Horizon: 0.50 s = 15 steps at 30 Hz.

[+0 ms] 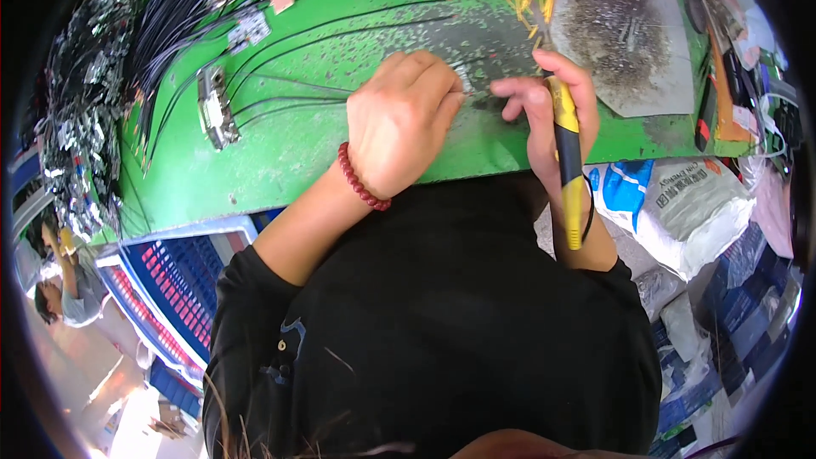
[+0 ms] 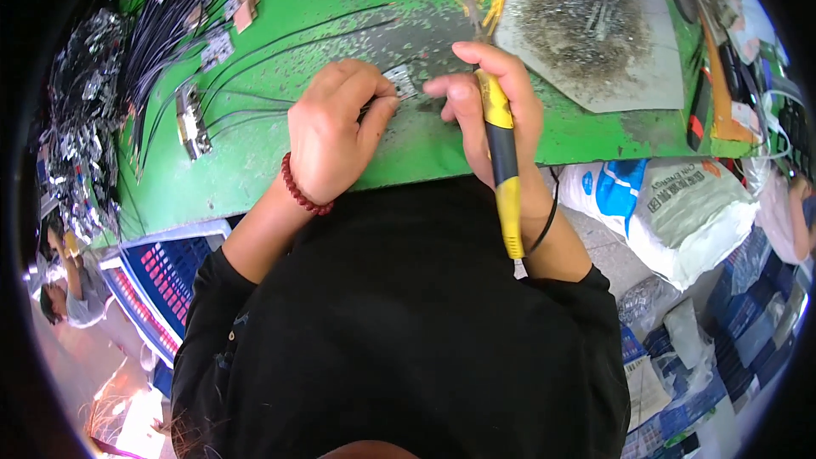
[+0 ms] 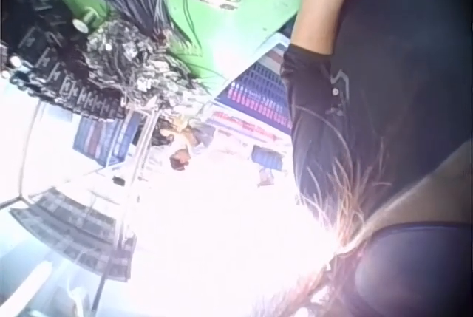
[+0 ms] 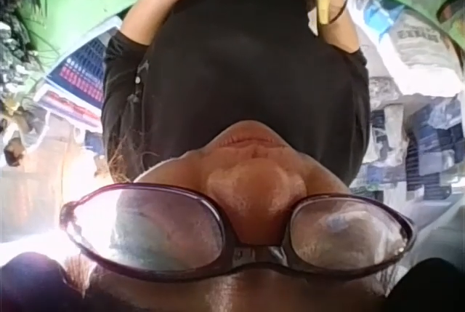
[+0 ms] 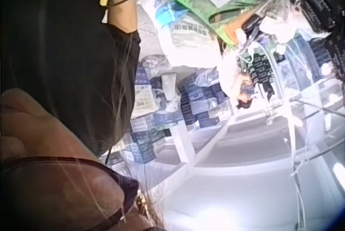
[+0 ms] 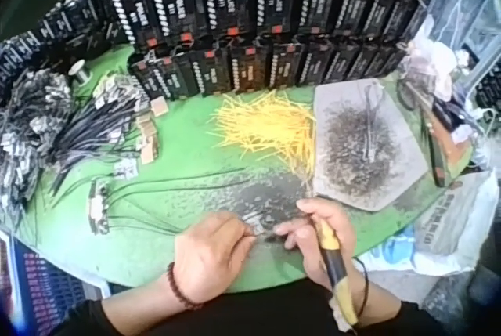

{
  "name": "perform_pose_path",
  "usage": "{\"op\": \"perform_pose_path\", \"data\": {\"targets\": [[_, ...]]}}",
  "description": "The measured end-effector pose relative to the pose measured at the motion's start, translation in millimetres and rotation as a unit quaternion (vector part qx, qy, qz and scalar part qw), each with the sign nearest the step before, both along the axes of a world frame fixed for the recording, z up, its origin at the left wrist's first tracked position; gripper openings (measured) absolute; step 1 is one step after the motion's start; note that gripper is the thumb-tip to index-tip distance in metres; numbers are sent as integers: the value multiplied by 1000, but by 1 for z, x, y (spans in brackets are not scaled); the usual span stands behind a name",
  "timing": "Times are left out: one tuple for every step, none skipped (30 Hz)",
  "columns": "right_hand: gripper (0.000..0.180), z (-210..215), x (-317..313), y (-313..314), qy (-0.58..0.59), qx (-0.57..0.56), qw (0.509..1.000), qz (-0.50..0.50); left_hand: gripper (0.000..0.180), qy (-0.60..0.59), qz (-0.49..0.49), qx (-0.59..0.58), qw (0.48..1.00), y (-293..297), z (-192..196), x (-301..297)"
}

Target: The person solders wires onto a circuit board using a soldering iron, then picks up a stack of circuit boards and places them on the table. They continue by soldering more wires onto another circuit board using the soldering iron.

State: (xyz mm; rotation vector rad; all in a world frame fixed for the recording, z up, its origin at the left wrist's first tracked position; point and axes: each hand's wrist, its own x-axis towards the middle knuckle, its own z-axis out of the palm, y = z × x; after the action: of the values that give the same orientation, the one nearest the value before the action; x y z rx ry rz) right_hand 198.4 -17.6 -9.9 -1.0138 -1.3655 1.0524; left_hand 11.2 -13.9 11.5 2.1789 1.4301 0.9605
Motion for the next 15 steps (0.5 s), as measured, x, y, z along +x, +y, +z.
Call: {"op": "perform_pose_path", "data": {"targets": [[38, 8, 6, -1, -27, -27, 999, -13, 11, -8, -4, 4, 1000, 1, -3, 2], [52, 10, 18, -2, -54, -40, 998, 4, 12, 18, -11, 28, 999, 1, -9, 2], [67, 11, 34, -2, -80, -53, 995, 21, 12, 44, -16, 52, 998, 2, -12, 2], [79, 12, 49, -2, -113, -50, 992, -14, 12, 69, -26, 64, 995, 3, -12, 2], [79, 8, 64, -2, -119, -18, 990, -69, 12, 64, -30, 65, 995, 3, -12, 0], [64, 5, 81, 0, -59, -6, 989, -136, 12, 74, -52, 70, 993, 3, -11, -2], [59, -1, 100, 2, -53, 20, 973, -224, 12, 84, -77, 75, 991, 3, -11, -5], [45, 4, 113, 7, -15, 28, 964, -264, 12, 83, -96, 76, 989, 6, -11, -9], [39, 3, 126, 12, -28, 24, 960, -278, 12, 81, -99, 76, 989, 7, -12, -10], [33, 3, 138, 18, -40, 20, 956, -290, 13, 80, -98, 68, 990, 8, -12, -10], [21, 2, 143, 23, -41, 10, 948, -315, 13, 78, -97, 59, 990, 8, -11, -8], [21, -1, 148, 24, -40, 10, 948, -316, 13, 79, -98, 59, 990, 8, -9, -6], [17, -6, 152, 25, -47, 32, 951, -305, 14, 71, -84, 59, 992, 7, -7, -4], [14, -9, 155, 25, -53, 53, 953, -295, 15, 62, -70, 59, 994, 7, -6, -2], [11, -9, 157, 25, -52, 46, 958, -279, 15, 63, -70, 58, 994, 8, -7, 0]]}}
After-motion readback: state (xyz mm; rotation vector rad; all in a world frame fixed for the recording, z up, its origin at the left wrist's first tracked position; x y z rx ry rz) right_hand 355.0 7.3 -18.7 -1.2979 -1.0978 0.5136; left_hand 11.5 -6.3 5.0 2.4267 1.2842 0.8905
